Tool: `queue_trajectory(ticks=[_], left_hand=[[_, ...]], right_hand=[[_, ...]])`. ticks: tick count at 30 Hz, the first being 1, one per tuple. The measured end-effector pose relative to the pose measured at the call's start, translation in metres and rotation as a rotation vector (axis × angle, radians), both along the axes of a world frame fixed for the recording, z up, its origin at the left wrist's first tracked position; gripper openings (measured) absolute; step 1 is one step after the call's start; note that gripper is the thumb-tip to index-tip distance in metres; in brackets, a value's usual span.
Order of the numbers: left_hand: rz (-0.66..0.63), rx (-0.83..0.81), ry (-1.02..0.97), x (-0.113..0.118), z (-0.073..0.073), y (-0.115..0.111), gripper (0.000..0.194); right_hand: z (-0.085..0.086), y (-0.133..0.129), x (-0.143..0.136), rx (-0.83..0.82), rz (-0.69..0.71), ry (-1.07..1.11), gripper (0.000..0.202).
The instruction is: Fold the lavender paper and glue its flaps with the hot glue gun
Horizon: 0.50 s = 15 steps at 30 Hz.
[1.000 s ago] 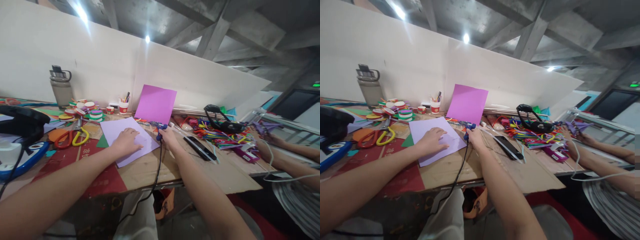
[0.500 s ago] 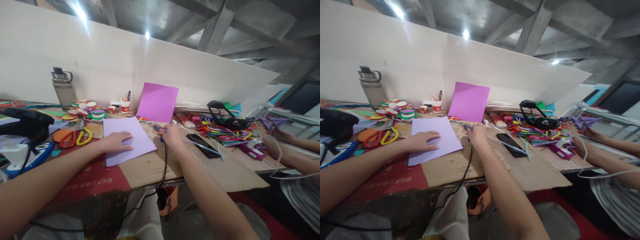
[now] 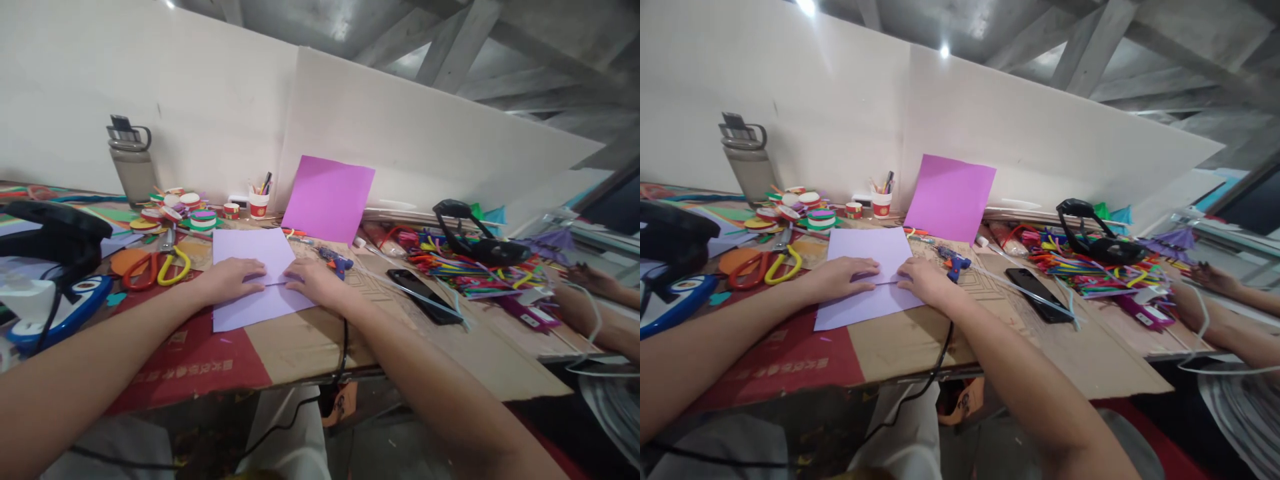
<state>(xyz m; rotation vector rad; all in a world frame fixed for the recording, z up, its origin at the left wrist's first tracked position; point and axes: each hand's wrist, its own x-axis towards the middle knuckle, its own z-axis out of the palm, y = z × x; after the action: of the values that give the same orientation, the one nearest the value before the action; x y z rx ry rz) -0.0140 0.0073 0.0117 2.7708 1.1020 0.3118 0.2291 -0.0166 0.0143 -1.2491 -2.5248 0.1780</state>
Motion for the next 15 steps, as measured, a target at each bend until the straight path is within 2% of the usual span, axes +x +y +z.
queue_trajectory(ticks=[7, 10, 13, 15], left_hand=[[0.027, 0.085, 0.083, 0.006, 0.009, -0.010, 0.042], [0.115, 0.111, 0.080, 0.005, 0.013, -0.009, 0.038], [0.221, 0.051, 0.001, 0.001, 0.017, -0.004, 0.034], [0.271, 0.011, -0.079, -0.002, 0.019, -0.002, 0.034]], right_hand=[[0.000, -0.001, -0.005, 0.012, -0.157, 0.023, 0.021], [-0.001, 0.002, -0.004, 0.045, -0.201, 0.065, 0.023], [0.001, 0.003, 0.001, 0.063, -0.225, 0.170, 0.020], [0.004, 0.001, 0.009, 0.099, -0.313, 0.226, 0.020]])
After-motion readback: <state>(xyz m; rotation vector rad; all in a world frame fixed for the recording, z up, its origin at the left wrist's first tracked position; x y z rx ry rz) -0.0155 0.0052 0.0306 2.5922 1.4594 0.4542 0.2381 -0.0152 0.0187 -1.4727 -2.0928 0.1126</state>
